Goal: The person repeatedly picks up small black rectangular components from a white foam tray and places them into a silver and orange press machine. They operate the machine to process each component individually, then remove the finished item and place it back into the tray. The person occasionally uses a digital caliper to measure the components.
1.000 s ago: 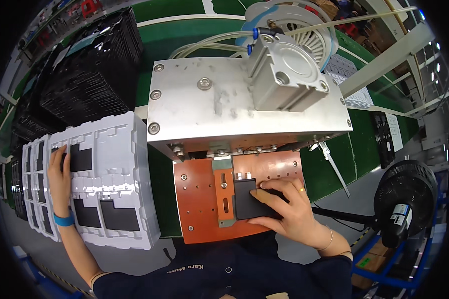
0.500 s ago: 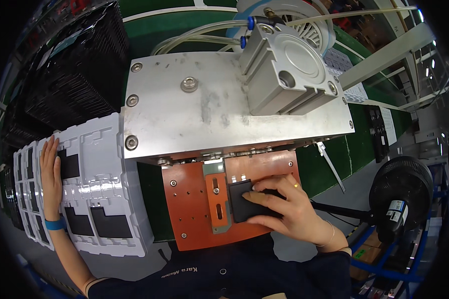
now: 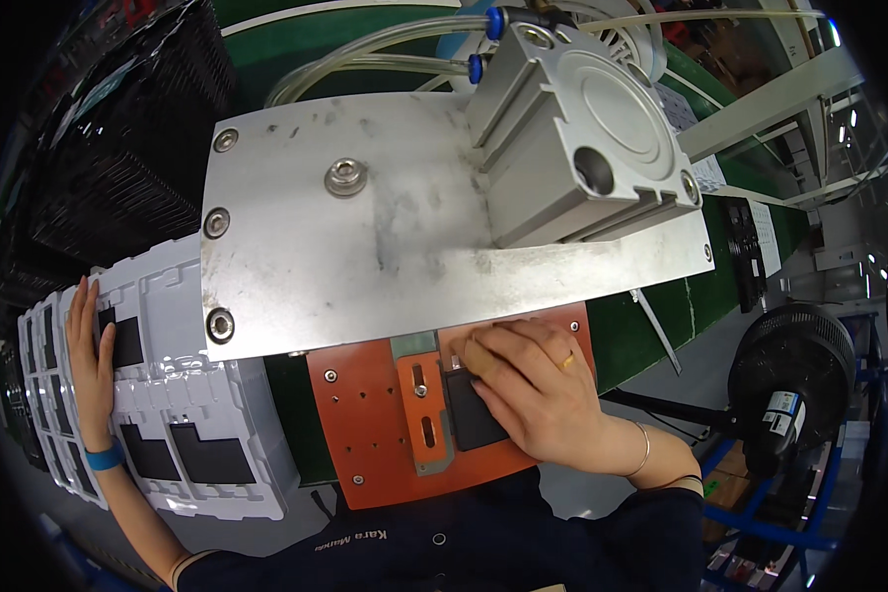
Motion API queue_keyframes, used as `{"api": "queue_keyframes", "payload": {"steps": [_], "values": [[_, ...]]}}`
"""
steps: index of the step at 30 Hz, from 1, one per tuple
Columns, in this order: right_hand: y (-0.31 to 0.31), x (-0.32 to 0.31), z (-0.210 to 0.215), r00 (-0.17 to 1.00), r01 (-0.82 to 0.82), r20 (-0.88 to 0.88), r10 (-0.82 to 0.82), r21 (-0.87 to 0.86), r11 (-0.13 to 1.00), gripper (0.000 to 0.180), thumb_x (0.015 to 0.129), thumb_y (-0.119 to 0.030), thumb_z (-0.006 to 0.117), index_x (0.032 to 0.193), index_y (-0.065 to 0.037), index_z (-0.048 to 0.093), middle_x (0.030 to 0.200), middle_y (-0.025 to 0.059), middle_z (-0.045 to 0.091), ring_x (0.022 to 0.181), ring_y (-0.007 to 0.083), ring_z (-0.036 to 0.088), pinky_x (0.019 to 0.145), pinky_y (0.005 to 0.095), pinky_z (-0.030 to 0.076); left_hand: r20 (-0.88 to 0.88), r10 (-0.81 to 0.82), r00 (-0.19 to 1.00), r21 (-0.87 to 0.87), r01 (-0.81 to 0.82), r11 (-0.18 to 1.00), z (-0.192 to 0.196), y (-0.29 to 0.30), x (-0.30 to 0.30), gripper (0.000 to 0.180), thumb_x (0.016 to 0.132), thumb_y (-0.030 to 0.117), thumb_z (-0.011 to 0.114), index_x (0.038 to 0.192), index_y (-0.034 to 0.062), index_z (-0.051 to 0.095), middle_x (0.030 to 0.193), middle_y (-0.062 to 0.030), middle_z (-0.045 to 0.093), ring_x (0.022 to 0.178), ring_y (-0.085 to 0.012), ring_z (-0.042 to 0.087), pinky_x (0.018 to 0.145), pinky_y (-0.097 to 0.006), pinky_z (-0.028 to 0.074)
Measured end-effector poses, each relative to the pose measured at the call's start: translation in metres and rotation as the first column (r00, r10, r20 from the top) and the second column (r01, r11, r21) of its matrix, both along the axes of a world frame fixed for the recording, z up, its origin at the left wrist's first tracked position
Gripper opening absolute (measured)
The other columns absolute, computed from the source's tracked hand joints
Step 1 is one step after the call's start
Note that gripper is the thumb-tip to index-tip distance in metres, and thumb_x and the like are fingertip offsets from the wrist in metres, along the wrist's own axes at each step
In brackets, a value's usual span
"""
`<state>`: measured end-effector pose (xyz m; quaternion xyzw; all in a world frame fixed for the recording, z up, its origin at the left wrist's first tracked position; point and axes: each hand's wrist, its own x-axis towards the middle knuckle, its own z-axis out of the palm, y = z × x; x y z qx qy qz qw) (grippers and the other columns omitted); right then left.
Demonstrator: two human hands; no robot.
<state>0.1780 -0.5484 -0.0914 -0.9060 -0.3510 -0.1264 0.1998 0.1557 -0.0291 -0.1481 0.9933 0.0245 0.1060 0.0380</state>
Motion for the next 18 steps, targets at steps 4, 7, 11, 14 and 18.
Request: {"api": "queue_keyframes", "payload": {"steps": [4,7,11,14,18], "values": [[-0.007,0.000,-0.003,0.997,-0.043,0.064,0.043,-0.001,0.999,0.034,0.071,-0.005,0.074,0.105,-0.009,0.072,0.108,0.0056,0.059,0.099,0.0245,0.053,0.084,0.0337,0.043,0.003,0.004,1.000,-0.020,-0.004,1.000,0.000,-0.001,-0.002,0.050,0.101,0.025,0.049,0.149,0.0142,0.042,0.156,-0.0081,0.035,0.146,-0.0282,0.029,0.120,-0.042,0.021],[-0.006,0.000,0.000,0.996,-0.078,0.042,0.080,-0.046,0.996,0.035,0.071,-0.004,0.074,0.105,-0.010,0.072,0.107,0.0052,0.058,0.098,0.0243,0.052,0.083,0.0327,0.042,0.006,0.000,1.000,-0.027,0.001,1.000,0.000,-0.001,0.000,0.049,0.101,0.025,0.050,0.148,0.0136,0.043,0.156,-0.0082,0.035,0.146,-0.0281,0.028,0.120,-0.042,0.021],[-0.005,0.000,-0.003,0.999,-0.032,0.001,0.032,0.026,0.999,0.037,0.074,-0.007,0.071,0.110,-0.010,0.068,0.113,0.0045,0.059,0.100,0.0219,0.054,0.080,0.0329,0.041,0.018,-0.011,1.000,-0.043,0.012,0.999,0.002,-0.004,0.002,0.049,0.101,0.024,0.050,0.148,0.0125,0.043,0.156,-0.0092,0.036,0.145,-0.0289,0.030,0.119,-0.042,0.022],[-0.010,-0.005,0.003,0.995,0.038,-0.094,-0.026,0.122,0.992,0.035,0.075,-0.012,0.075,0.110,-0.009,0.068,0.117,0.0065,0.059,0.101,0.0230,0.056,0.080,0.0343,0.043,0.012,0.011,1.000,-0.049,-0.010,0.999,0.006,-0.003,-0.003,0.048,0.100,0.022,0.049,0.147,0.0108,0.044,0.155,-0.0103,0.037,0.144,-0.0297,0.031,0.119,-0.042,0.022],[-0.033,-0.029,0.013,0.977,0.044,-0.215,-0.011,0.151,0.988,0.044,0.073,-0.027,0.081,0.110,-0.008,0.068,0.122,0.0117,0.060,0.111,0.0267,0.057,0.086,0.0381,0.047,0.343,-0.053,0.938,-0.013,0.061,0.998,0.024,-0.006,-0.003,0.045,0.099,0.014,0.051,0.142,0.0051,0.049,0.151,-0.0133,0.043,0.140,-0.0304,0.039,0.116,-0.042,0.027]]}}
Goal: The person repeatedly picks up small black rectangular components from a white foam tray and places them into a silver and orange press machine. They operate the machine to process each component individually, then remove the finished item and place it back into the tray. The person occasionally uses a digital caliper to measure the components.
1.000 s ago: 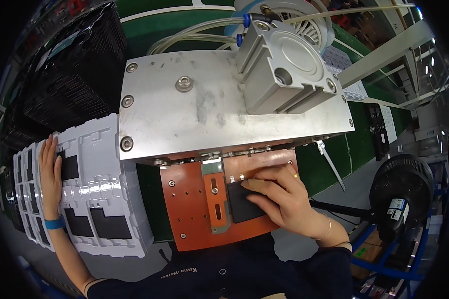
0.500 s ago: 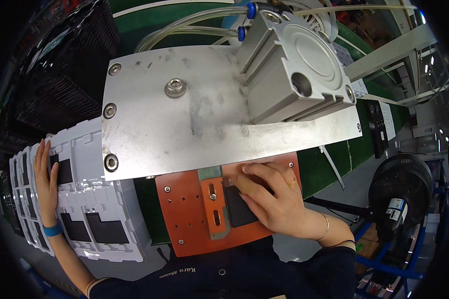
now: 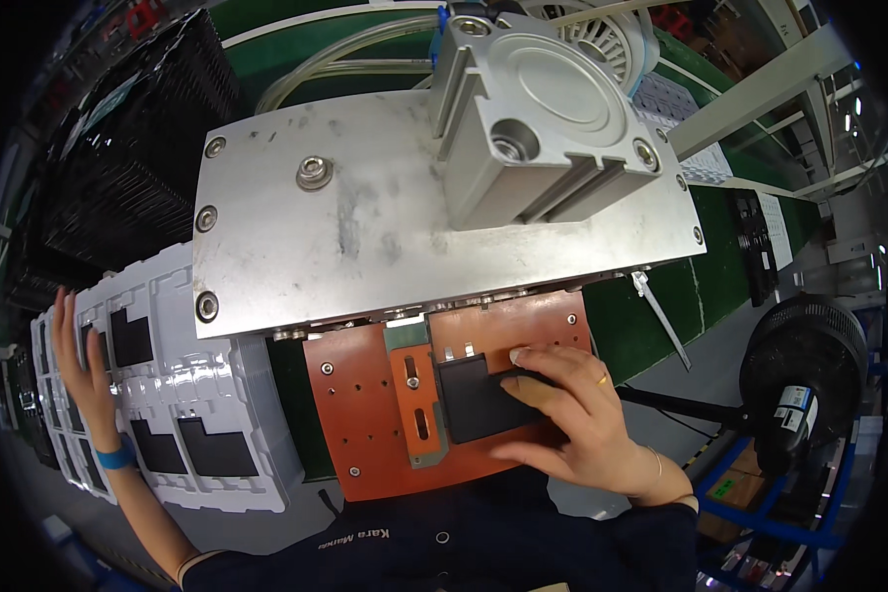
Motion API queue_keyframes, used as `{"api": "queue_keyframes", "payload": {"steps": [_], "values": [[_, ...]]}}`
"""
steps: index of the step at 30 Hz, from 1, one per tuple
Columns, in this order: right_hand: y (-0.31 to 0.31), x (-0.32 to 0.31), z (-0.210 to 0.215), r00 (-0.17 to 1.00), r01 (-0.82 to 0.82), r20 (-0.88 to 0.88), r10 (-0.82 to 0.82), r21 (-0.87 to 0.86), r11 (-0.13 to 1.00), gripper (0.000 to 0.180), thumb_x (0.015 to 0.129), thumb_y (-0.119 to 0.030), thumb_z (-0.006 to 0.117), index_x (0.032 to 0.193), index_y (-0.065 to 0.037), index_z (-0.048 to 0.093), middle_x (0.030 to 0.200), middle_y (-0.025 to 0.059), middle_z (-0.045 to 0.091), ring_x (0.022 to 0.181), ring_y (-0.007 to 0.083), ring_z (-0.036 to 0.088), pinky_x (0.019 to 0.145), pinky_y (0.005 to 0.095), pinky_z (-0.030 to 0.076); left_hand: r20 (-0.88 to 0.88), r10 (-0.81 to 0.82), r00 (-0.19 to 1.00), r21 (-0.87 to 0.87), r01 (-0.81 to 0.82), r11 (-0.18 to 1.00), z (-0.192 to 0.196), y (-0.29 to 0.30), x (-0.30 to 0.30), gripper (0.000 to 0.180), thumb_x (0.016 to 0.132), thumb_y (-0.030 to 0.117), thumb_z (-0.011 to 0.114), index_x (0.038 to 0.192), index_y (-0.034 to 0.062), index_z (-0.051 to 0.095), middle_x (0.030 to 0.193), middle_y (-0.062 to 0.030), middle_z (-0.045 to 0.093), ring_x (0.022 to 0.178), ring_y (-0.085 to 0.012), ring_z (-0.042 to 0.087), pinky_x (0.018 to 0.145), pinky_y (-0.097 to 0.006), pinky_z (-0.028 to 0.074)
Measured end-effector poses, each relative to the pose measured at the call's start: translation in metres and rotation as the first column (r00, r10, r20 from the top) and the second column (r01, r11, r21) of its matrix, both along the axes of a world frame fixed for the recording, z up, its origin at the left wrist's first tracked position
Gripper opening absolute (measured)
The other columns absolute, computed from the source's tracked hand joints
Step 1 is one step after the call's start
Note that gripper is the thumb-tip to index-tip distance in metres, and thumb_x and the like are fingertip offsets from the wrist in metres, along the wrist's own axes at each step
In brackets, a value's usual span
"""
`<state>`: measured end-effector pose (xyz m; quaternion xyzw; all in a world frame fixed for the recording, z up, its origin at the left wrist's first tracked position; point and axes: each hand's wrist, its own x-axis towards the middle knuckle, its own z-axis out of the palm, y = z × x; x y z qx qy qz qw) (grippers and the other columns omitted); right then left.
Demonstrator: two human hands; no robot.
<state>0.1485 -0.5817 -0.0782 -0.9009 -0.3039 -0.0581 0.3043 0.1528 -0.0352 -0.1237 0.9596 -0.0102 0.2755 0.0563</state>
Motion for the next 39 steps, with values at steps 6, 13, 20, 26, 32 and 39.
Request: {"api": "queue_keyframes", "payload": {"steps": [6,13,20,26,32,39], "values": [[-0.004,0.007,-0.007,0.998,-0.051,0.043,0.054,-0.076,0.996,0.038,0.073,-0.025,0.080,0.105,-0.007,0.069,0.117,0.0095,0.062,0.107,0.0268,0.057,0.087,0.0373,0.047,0.174,-0.456,0.873,0.314,0.390,0.866,0.045,-0.118,-0.042,0.019,0.091,0.010,0.058,0.107,0.0066,0.067,0.125,-0.0211,0.060,0.117,-0.0375,0.058,0.102,-0.058,0.041],[0.003,0.035,-0.010,0.992,-0.081,0.096,0.083,-0.028,0.996,0.035,0.072,-0.022,0.080,0.101,-0.006,0.070,0.114,0.0076,0.064,0.105,0.0251,0.058,0.086,0.0355,0.047,-0.363,-0.825,0.434,-0.036,0.878,0.478,0.051,-0.273,-0.004,0.057,0.089,0.055,0.060,0.129,0.0145,0.061,0.137,-0.0096,0.056,0.128,-0.0264,0.052,0.106,-0.048,0.034],[0.003,0.036,-0.012,0.995,-0.077,0.065,0.078,-0.018,0.997,0.034,0.071,-0.022,0.080,0.100,-0.007,0.071,0.114,0.0068,0.065,0.105,0.0242,0.058,0.086,0.0345,0.047,-0.403,-0.819,0.409,-0.256,0.809,0.529,0.034,-0.287,0.006,0.076,0.085,0.069,0.056,0.137,0.0127,0.056,0.145,-0.0122,0.049,0.134,-0.0300,0.045,0.112,-0.053,0.025],[0.004,0.033,-0.010,0.999,-0.045,0.028,0.045,-0.007,0.999,0.033,0.069,-0.021,0.082,0.097,-0.008,0.071,0.111,0.0053,0.065,0.102,0.0236,0.058,0.085,0.0357,0.047,-0.415,-0.818,0.399,-0.222,0.827,0.516,0.032,-0.287,0.007,0.076,0.086,0.069,0.054,0.137,0.0124,0.056,0.145,-0.0110,0.050,0.134,-0.0294,0.045,0.112,-0.053,0.025],[0.002,0.032,-0.011,0.999,-0.032,0.009,0.032,-0.025,0.999,0.035,0.068,-0.023,0.084,0.097,-0.010,0.071,0.103,0.0043,0.065,0.098,0.0248,0.059,0.087,0.0378,0.046,-0.418,-0.813,0.405,-0.198,0.833,0.517,0.029,-0.287,0.006,0.074,0.087,0.068,0.054,0.135,0.0116,0.058,0.145,-0.0107,0.051,0.134,-0.0282,0.045,0.111,-0.051,0.026],[0.001,0.033,-0.011,0.999,-0.053,0.011,0.053,-0.033,0.998,0.040,0.068,-0.022,0.084,0.103,-0.009,0.072,0.101,0.0051,0.065,0.096,0.0250,0.062,0.086,0.0382,0.048,-0.415,-0.811,0.413,-0.155,0.846,0.511,0.032,-0.286,0.007,0.070,0.087,0.066,0.055,0.132,0.0131,0.061,0.144,-0.0101,0.051,0.133,-0.0285,0.045,0.108,-0.051,0.029]]}}
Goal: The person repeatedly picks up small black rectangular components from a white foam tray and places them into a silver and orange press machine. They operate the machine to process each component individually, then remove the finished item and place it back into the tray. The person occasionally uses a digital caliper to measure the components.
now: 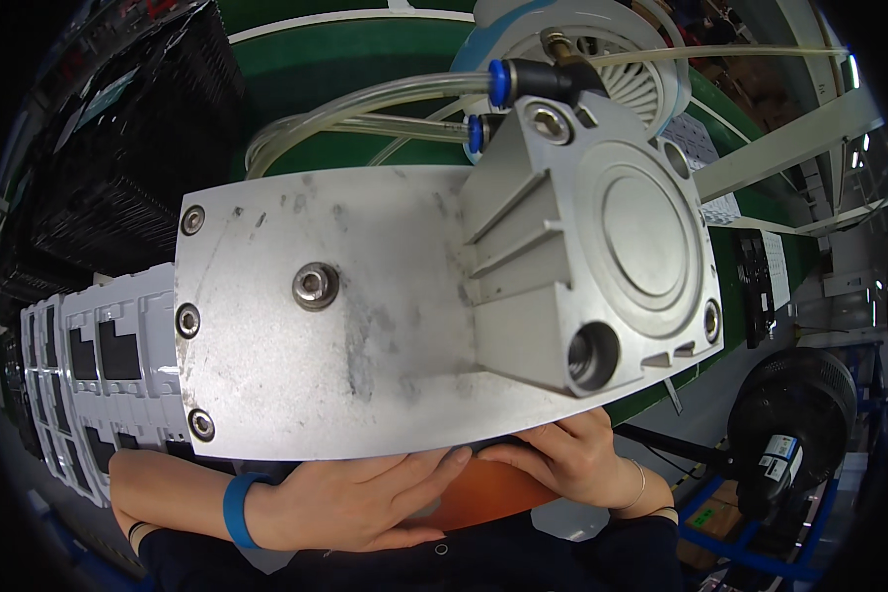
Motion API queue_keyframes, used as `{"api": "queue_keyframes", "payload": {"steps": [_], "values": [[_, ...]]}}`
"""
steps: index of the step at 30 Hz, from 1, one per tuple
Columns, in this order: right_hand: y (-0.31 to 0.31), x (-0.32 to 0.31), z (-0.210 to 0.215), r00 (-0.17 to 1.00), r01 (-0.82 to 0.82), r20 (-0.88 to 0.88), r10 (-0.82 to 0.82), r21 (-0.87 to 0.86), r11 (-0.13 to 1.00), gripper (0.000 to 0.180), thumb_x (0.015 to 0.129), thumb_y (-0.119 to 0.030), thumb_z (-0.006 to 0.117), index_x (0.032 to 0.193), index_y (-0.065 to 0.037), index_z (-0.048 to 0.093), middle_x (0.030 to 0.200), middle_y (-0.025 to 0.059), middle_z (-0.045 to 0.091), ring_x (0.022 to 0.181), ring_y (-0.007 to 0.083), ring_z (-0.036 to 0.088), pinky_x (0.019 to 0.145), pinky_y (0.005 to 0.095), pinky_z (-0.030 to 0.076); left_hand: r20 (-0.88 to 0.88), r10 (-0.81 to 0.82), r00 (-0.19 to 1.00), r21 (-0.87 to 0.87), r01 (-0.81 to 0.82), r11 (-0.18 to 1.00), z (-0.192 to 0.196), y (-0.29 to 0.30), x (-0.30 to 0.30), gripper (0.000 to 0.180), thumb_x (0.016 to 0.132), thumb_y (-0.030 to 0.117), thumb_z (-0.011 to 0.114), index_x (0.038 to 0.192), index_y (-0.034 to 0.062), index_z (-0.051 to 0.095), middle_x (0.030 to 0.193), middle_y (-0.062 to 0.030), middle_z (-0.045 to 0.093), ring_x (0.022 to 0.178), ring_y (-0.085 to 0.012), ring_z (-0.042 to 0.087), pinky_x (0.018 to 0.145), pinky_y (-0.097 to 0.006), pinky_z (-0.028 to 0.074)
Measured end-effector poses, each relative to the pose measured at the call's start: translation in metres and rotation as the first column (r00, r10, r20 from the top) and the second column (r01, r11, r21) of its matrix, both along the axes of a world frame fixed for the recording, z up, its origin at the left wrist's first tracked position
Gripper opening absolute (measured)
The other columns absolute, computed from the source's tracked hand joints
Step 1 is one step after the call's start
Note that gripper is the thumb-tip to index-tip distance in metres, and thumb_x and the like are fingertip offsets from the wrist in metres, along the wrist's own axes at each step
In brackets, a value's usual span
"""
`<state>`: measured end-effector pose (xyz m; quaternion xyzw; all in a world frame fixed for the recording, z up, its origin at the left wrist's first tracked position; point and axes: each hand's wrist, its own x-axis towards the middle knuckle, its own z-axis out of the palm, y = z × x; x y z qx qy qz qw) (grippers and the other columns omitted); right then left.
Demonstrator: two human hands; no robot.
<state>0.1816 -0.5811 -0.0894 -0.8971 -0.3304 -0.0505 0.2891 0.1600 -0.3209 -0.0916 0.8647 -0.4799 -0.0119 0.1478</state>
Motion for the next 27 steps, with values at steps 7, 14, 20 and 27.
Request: {"api": "queue_keyframes", "payload": {"steps": [7,14,20,27], "values": [[-0.004,-0.003,-0.003,1.000,-0.014,-0.002,0.014,-0.027,1.000,0.038,0.070,-0.022,0.084,0.103,-0.007,0.072,0.106,0.0061,0.068,0.097,0.0251,0.064,0.084,0.0345,0.050,0.009,-0.020,1.000,-0.015,0.020,1.000,0.001,0.000,0.002,0.069,0.087,0.063,0.057,0.134,0.0132,0.059,0.136,-0.0102,0.055,0.129,-0.0281,0.048,0.108,-0.050,0.034],[-0.006,-0.005,-0.003,0.999,-0.030,-0.024,0.029,-0.049,0.998,0.038,0.072,-0.022,0.085,0.105,-0.006,0.073,0.108,0.0083,0.068,0.098,0.0245,0.065,0.083,0.0332,0.051,0.010,-0.075,0.997,-0.023,0.075,0.997,0.006,-0.001,0.011,0.067,0.089,0.058,0.059,0.135,0.0096,0.057,0.129,-0.0120,0.058,0.123,-0.0273,0.054,0.104,-0.043,0.043],[-0.005,-0.003,-0.002,0.999,-0.035,0.003,0.036,-0.057,0.998,0.037,0.073,-0.021,0.085,0.104,-0.005,0.073,0.108,0.0091,0.068,0.093,0.0246,0.066,0.081,0.0332,0.052,0.022,-0.083,0.996,-0.018,0.084,0.996,0.007,-0.001,0.011,0.066,0.090,0.056,0.059,0.135,0.0089,0.057,0.129,-0.0122,0.059,0.122,-0.0259,0.054,0.104,-0.039,0.044],[-0.003,0.001,0.001,1.000,-0.017,-0.021,0.017,-0.015,1.000,0.041,0.071,-0.021,0.084,0.107,-0.008,0.071,0.110,0.0091,0.066,0.103,0.0284,0.062,0.088,0.0365,0.049,0.012,-0.013,1.000,-0.033,0.013,0.999,0.001,0.000,0.003,0.066,0.088,0.059,0.058,0.133,0.0110,0.059,0.135,-0.0096,0.057,0.128,-0.0277,0.049,0.108,-0.050,0.034]]}}
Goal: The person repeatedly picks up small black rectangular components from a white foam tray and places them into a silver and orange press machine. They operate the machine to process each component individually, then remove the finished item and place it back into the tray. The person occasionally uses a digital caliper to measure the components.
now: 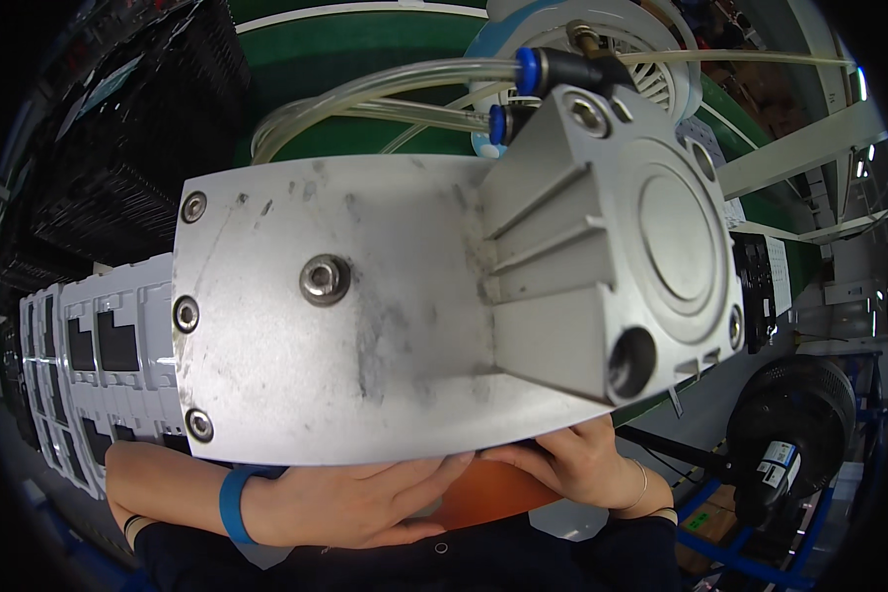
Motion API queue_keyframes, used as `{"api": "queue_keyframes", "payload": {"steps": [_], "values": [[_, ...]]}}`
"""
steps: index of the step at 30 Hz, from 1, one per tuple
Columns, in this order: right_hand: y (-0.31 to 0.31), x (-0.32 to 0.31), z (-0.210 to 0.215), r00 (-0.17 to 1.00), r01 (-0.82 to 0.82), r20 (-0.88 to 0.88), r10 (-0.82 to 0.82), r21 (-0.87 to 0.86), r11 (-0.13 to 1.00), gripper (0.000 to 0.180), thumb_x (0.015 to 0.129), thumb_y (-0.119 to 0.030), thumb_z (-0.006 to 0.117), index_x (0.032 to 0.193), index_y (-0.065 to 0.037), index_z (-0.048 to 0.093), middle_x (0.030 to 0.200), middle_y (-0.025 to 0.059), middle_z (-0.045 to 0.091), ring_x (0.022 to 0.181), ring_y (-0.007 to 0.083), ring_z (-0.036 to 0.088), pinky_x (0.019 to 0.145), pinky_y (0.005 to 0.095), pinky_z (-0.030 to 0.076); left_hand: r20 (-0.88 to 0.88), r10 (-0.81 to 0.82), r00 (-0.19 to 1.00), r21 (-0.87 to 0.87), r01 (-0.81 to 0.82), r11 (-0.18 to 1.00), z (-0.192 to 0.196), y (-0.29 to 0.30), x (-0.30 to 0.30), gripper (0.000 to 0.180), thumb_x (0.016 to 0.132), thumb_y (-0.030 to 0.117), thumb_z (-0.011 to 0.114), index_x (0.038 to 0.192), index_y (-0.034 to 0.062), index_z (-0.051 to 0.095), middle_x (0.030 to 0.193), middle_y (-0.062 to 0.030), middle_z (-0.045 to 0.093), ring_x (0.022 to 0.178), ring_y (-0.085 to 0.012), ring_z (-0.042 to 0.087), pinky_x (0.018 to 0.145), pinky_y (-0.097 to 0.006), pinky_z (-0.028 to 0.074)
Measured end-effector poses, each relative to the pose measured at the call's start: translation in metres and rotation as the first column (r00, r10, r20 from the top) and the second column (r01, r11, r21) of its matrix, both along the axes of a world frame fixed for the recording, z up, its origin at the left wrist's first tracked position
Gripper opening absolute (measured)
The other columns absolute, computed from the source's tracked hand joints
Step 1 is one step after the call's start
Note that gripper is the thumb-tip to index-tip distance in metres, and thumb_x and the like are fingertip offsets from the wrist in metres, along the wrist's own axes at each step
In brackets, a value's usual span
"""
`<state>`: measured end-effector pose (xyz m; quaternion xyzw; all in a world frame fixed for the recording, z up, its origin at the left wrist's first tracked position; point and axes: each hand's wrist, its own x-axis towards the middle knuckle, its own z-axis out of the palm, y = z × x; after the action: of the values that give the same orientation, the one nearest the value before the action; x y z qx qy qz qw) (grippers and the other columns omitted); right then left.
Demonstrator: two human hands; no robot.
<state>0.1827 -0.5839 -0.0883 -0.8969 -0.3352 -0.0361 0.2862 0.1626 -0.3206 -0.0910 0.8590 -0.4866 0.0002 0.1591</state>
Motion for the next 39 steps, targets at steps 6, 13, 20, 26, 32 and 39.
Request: {"api": "queue_keyframes", "payload": {"steps": [6,13,20,26,32,39], "values": [[0.002,0.006,0.001,0.997,-0.020,-0.075,0.022,0.026,0.999,0.031,0.073,-0.023,0.082,0.098,-0.014,0.067,0.112,0.0043,0.060,0.101,0.0261,0.054,0.089,0.0407,0.040,-0.052,0.029,0.998,-0.029,-0.030,0.999,-0.001,-0.002,0.000,0.063,0.089,0.060,0.057,0.131,0.0132,0.060,0.144,-0.0100,0.051,0.133,-0.0269,0.047,0.110,-0.053,0.030],[0.002,0.018,0.011,0.975,-0.122,-0.174,0.136,0.092,0.988,0.032,0.074,-0.014,0.080,0.100,-0.010,0.062,0.114,0.0069,0.054,0.102,0.0287,0.054,0.086,0.0385,0.043,0.006,0.041,0.999,-0.115,-0.040,0.993,0.001,-0.001,-0.003,0.056,0.088,0.050,0.066,0.130,0.0123,0.061,0.140,-0.0125,0.053,0.128,-0.0291,0.051,0.109,-0.046,0.034],[-0.008,-0.010,0.024,0.838,0.312,-0.537,-0.094,0.331,0.891,0.030,0.073,0.003,0.082,0.092,0.000,0.059,0.091,0.0111,0.068,0.088,0.0165,0.068,0.077,0.0301,0.055,-0.356,0.139,0.924,-0.568,-0.332,0.753,0.007,0.016,-0.014,0.048,0.082,0.019,0.078,0.124,0.0020,0.062,0.110,-0.0143,0.063,0.086,-0.0267,0.063,0.074,-0.032,0.051],[0.064,-0.024,0.046,0.948,-0.100,-0.220,0.231,0.482,0.870,0.031,0.073,0.007,0.081,0.086,0.000,0.054,0.087,0.0141,0.067,0.088,0.0216,0.069,0.079,0.0321,0.057,-0.763,0.085,0.640,-0.482,-0.652,0.585,0.022,0.039,-0.041,0.030,0.090,0.020,0.072,0.111,-0.0011,0.066,0.075,-0.0036,0.058,0.066,-0.0068,0.053,0.059,-0.024,0.044],[0.081,-0.061,0.092,0.950,-0.052,-0.046,0.308,0.952,0.302,0.023,0.088,-0.006,0.067,0.101,-0.002,0.049,0.103,0.0184,0.058,0.079,0.0238,0.068,0.071,0.0348,0.058,-0.806,0.353,0.475,-0.429,-0.880,0.203,0.019,0.140,-0.025,0.015,0.091,0.015,0.069,0.099,0.0020,0.070,0.084,0.0020,0.067,0.078,-0.0031,0.057,0.066,-0.021,0.046],[0.056,-0.087,0.138,0.675,-0.039,0.036,0.737,0.999,-0.013,0.023,0.093,-0.018,0.063,0.109,-0.012,0.049,0.113,0.0051,0.053,0.078,0.0165,0.062,0.081,0.0371,0.051,-0.787,0.559,0.259,-0.212,-0.966,0.149,-0.031,0.193,0.013,0.030,0.088,0.022,0.072,0.110,0.0005,0.071,0.078,-0.0015,0.062,0.058,-0.0085,0.050,0.056,-0.025,0.042]]}}
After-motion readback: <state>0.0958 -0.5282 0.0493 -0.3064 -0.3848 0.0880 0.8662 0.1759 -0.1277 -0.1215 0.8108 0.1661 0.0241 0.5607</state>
